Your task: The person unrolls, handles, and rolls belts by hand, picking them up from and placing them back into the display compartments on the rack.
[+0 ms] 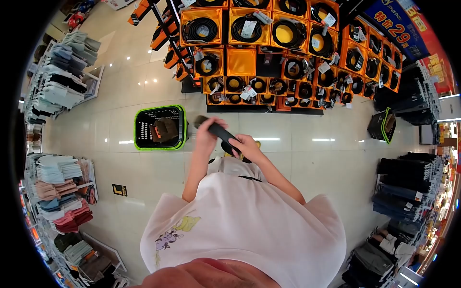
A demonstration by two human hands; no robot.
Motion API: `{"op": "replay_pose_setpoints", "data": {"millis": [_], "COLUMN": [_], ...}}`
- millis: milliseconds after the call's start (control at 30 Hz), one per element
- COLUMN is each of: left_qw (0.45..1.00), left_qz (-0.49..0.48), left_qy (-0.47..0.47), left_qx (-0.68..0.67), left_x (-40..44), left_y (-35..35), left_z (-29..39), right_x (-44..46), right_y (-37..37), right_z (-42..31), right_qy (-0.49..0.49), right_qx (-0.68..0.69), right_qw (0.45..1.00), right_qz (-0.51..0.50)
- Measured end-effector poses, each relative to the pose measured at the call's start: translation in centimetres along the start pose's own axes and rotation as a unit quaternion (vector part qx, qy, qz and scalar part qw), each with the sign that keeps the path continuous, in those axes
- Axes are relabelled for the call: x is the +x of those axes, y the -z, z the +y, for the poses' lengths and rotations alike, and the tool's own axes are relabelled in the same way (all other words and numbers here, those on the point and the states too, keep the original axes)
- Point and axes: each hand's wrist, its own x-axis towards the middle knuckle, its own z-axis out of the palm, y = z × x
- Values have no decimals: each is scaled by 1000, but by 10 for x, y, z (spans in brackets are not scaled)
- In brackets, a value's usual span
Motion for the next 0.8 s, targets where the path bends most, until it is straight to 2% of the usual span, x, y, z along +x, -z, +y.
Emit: {"op": "replay_pose_setpoints", "data": {"millis": [33, 100, 167, 300, 333, 433, 467, 567, 600, 667, 700, 767, 800], "left_qw": [998, 991, 998, 994, 988, 988, 987, 991, 988, 992, 988, 941, 931], "left_qz": [-17, 12, -10, 38, 54, 76, 26, 37, 110, 101, 97, 15, 5], "left_qy": [37, 110, 31, -66, -73, -100, -112, -91, -94, -34, -3, -43, -45], "left_qx": [48, 73, 45, -72, -123, -87, -112, -94, -50, 66, 123, 334, 363], "left_x": [-3, -14, 0, 1, 0, 1, 7, -1, -5, 4, 6, -22, -27], "left_y": [-12, -31, -5, 15, 17, 25, 39, 26, 5, 24, 31, 1, -4], "left_z": [-11, -8, -10, 41, 51, 56, 50, 52, 54, 34, 25, 25, 22], "right_x": [2, 8, 8, -9, -14, -17, -16, -17, -17, -21, -23, -24, -23], "right_y": [-8, -7, -4, 17, 20, 21, 21, 9, 5, -2, -6, -10, -4], "right_z": [-7, -6, -8, -2, -1, -5, -7, -21, -30, -48, -59, -75, -79], "right_qy": [19, 40, 34, -43, -55, -54, -36, 11, 25, 57, 73, 107, 108], "right_qx": [23, -25, -64, -70, -45, -39, -42, -31, -16, 13, 41, 99, 138], "right_qw": [1000, 998, 996, 993, 994, 993, 994, 995, 995, 992, 990, 983, 978], "right_qz": [1, -33, -50, -87, -85, -102, -96, -90, -96, -115, -115, -112, -115]}}
